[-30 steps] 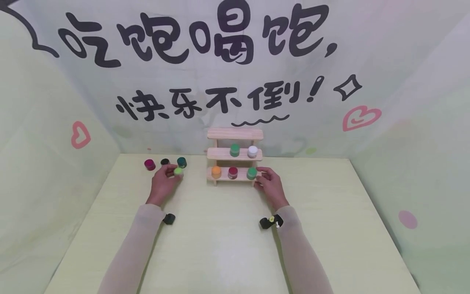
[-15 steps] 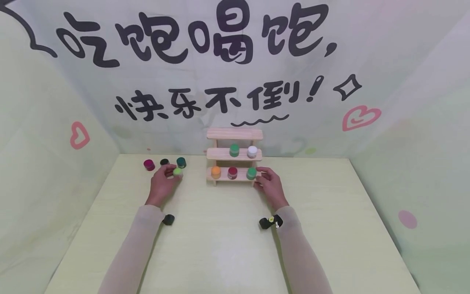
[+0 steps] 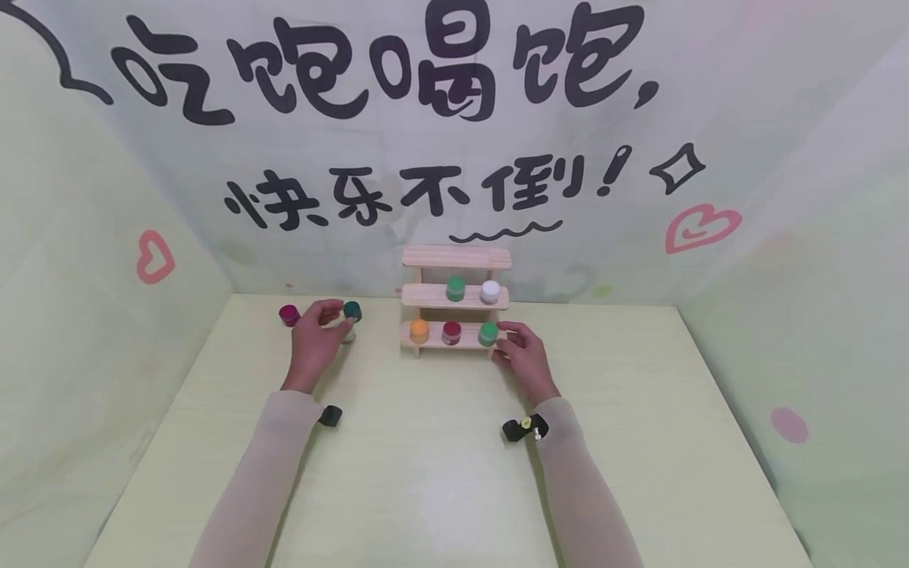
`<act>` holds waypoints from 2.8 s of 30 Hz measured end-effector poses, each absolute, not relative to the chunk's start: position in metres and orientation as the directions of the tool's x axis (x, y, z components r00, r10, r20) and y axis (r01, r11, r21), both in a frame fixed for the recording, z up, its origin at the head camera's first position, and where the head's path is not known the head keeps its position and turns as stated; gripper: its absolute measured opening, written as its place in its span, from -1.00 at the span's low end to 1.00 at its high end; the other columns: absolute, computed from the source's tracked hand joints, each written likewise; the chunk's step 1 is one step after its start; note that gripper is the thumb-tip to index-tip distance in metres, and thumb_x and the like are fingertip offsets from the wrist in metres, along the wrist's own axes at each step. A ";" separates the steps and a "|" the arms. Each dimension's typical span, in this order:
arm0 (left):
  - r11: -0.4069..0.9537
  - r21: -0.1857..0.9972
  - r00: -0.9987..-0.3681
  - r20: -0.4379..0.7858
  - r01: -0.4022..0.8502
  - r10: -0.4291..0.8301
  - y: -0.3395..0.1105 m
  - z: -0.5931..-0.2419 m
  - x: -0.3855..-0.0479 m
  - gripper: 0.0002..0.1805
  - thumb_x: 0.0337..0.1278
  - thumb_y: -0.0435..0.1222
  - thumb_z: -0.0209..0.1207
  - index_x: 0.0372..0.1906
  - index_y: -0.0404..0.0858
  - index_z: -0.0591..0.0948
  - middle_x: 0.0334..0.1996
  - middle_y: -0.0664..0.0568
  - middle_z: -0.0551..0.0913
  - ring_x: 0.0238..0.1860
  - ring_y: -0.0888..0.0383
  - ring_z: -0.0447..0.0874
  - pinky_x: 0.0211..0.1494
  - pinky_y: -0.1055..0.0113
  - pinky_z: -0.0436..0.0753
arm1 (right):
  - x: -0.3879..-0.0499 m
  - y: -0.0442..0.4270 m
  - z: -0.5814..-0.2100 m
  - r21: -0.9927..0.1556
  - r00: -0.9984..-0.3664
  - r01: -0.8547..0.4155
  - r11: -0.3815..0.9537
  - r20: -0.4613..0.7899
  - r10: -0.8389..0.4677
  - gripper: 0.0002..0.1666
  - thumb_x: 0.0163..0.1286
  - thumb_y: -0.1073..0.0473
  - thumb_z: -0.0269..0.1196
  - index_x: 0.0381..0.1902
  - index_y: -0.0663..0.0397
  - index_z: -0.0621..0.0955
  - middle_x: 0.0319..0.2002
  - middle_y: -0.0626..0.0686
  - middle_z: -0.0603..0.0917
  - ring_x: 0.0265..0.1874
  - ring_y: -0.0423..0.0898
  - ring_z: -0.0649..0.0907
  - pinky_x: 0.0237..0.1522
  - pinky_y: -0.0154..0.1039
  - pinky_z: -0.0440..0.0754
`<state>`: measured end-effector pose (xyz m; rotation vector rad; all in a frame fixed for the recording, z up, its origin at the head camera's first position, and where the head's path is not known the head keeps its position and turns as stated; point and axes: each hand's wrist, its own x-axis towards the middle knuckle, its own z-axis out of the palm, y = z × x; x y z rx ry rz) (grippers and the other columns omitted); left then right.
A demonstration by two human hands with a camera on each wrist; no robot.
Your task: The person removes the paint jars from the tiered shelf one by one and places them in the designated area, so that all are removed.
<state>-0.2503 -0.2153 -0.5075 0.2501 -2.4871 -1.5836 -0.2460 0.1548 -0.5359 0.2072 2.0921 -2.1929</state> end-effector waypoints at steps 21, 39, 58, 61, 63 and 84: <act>0.389 0.912 -0.973 0.192 0.129 -0.128 -0.148 -0.476 -0.266 -0.56 -0.10 -0.04 0.25 -0.03 -0.03 0.48 -0.14 0.20 0.52 -0.14 0.25 0.49 -0.13 0.34 0.54 | -0.250 0.158 -0.541 -0.984 -0.985 0.168 -0.049 -0.170 0.037 -0.64 0.16 0.28 0.17 -0.05 -0.09 0.52 -0.17 0.19 0.46 -0.22 0.03 0.58 -0.19 -0.19 0.58; 0.341 0.924 -0.984 0.178 0.173 0.018 -0.093 -0.457 -0.281 -0.52 -0.12 -0.06 0.28 -0.01 -0.06 0.48 -0.14 0.15 0.53 -0.18 0.31 0.51 -0.12 0.44 0.53 | -0.248 0.158 -0.537 -0.984 -0.984 0.173 -0.043 -0.174 0.029 -0.63 0.17 0.26 0.18 -0.02 -0.07 0.50 -0.14 0.18 0.47 -0.21 0.03 0.57 -0.20 -0.18 0.58; 0.473 0.869 -0.989 0.142 0.146 0.045 -0.048 -0.457 -0.298 -0.45 -0.17 -0.06 0.30 0.04 0.02 0.43 -0.20 0.22 0.50 -0.18 0.29 0.47 -0.14 0.43 0.52 | -0.246 0.154 -0.535 -0.980 -0.981 0.191 -0.061 -0.193 0.034 -0.66 0.17 0.31 0.16 -0.08 -0.08 0.52 -0.20 0.20 0.50 -0.21 0.05 0.58 -0.17 -0.14 0.57; 0.493 0.856 -0.988 0.146 0.154 0.056 -0.047 -0.461 -0.302 -0.44 -0.17 -0.06 0.30 0.06 -0.03 0.44 -0.21 0.22 0.50 -0.20 0.29 0.47 -0.14 0.41 0.53 | -0.246 0.155 -0.536 -0.981 -0.982 0.185 -0.060 -0.187 0.030 -0.66 0.18 0.31 0.16 -0.07 -0.07 0.51 -0.19 0.21 0.50 -0.20 0.07 0.57 -0.16 -0.12 0.57; 0.503 0.850 -0.987 0.148 0.159 0.063 -0.047 -0.462 -0.303 -0.43 -0.15 -0.08 0.30 0.07 -0.07 0.45 -0.22 0.21 0.51 -0.21 0.28 0.47 -0.15 0.39 0.53 | -0.246 0.156 -0.537 -0.981 -0.982 0.184 -0.058 -0.186 0.027 -0.65 0.18 0.30 0.16 -0.05 -0.07 0.51 -0.19 0.20 0.50 -0.19 0.07 0.57 -0.15 -0.13 0.56; 0.388 0.901 -0.980 0.196 0.195 0.035 -0.067 -0.457 -0.280 -0.52 -0.21 -0.04 0.32 -0.06 0.00 0.50 -0.24 0.23 0.51 -0.21 0.29 0.51 -0.16 0.43 0.54 | -0.246 0.154 -0.537 -0.982 -0.983 0.184 -0.044 -0.185 0.021 -0.64 0.18 0.28 0.15 -0.03 -0.06 0.49 -0.16 0.19 0.49 -0.19 0.06 0.57 -0.17 -0.18 0.58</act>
